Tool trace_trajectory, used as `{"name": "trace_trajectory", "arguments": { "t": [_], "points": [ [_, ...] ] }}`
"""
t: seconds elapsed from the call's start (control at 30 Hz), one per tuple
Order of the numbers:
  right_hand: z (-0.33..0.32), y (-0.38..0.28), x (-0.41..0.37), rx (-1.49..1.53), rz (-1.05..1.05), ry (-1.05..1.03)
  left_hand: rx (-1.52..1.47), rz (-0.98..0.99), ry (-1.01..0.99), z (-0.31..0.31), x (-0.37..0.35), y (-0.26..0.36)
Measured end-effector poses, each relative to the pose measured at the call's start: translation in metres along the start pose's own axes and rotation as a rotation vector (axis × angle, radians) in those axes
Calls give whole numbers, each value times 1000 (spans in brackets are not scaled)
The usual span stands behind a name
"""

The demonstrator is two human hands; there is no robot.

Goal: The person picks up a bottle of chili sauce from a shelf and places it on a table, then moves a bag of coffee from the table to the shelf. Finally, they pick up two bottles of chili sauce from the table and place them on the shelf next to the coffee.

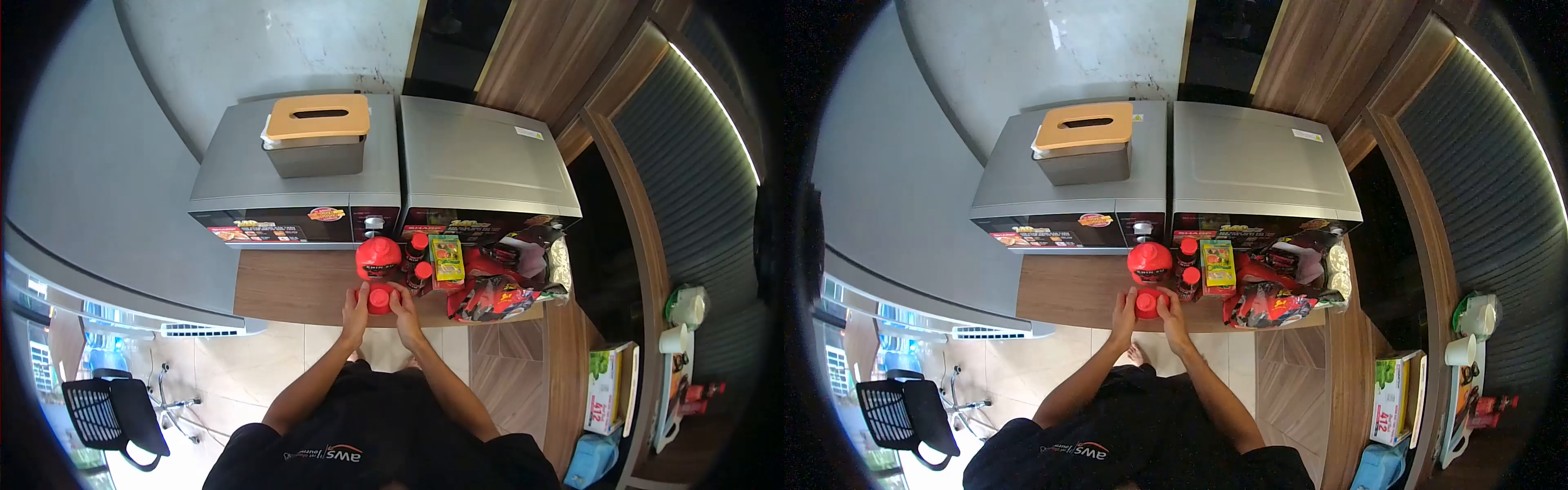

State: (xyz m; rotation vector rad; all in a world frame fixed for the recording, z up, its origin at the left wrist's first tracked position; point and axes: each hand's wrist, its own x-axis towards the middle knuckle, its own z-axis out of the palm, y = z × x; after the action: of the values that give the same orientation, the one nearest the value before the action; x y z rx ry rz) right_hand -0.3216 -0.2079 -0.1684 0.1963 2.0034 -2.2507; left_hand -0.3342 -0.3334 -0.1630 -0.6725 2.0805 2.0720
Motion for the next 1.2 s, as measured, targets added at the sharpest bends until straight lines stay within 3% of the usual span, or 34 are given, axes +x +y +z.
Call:
{"name": "trace_trajectory", "arguments": {
  "t": [0.1, 0.17, 0.23, 0.27, 0.37, 0.5, 0.57, 0.7, 0.8, 0.9, 0.97, 1.07, 1.2],
  "points": [
    [7, -8, -2, 140, 109, 126, -118, 31, -67, -1, 9, -21],
    [14, -36, -9, 168, 386, 192, -214, 32, -106, -4, 8, -19],
    [14, -30, -11, 224, 400, 178, -206, -166, -181, -9, 1, 1],
    [13, -27, -12, 274, 416, 152, -201, -170, -195, -7, 4, -1],
    [9, -11, -5, 373, 289, 93, -280, -113, -241, -7, 11, -11],
    [5, 3, 5, 354, 245, 176, -344, -120, -258, -2, 19, -9],
    [2, -2, 11, 408, 265, 95, -368, -116, -259, 1, 23, -6],
    [2, 6, 15, 397, 233, 141, -346, -226, -320, -5, 25, 9],
    [0, 9, 9, 331, 250, 169, -311, -271, -272, -7, 23, 11],
    [0, -4, -2, 70, 228, 189, -307, -229, -317, -13, 21, 15],
    [-8, -11, -11, 85, 184, 20, -340, -17, -298, -21, 6, 41],
    [-22, 5, -20, 140, 150, -17, -271, 262, -267, -26, -14, 67],
    [-48, -23, -41, 177, 32, -33, -97, 586, -210, -21, -38, 87]
  ]
}}
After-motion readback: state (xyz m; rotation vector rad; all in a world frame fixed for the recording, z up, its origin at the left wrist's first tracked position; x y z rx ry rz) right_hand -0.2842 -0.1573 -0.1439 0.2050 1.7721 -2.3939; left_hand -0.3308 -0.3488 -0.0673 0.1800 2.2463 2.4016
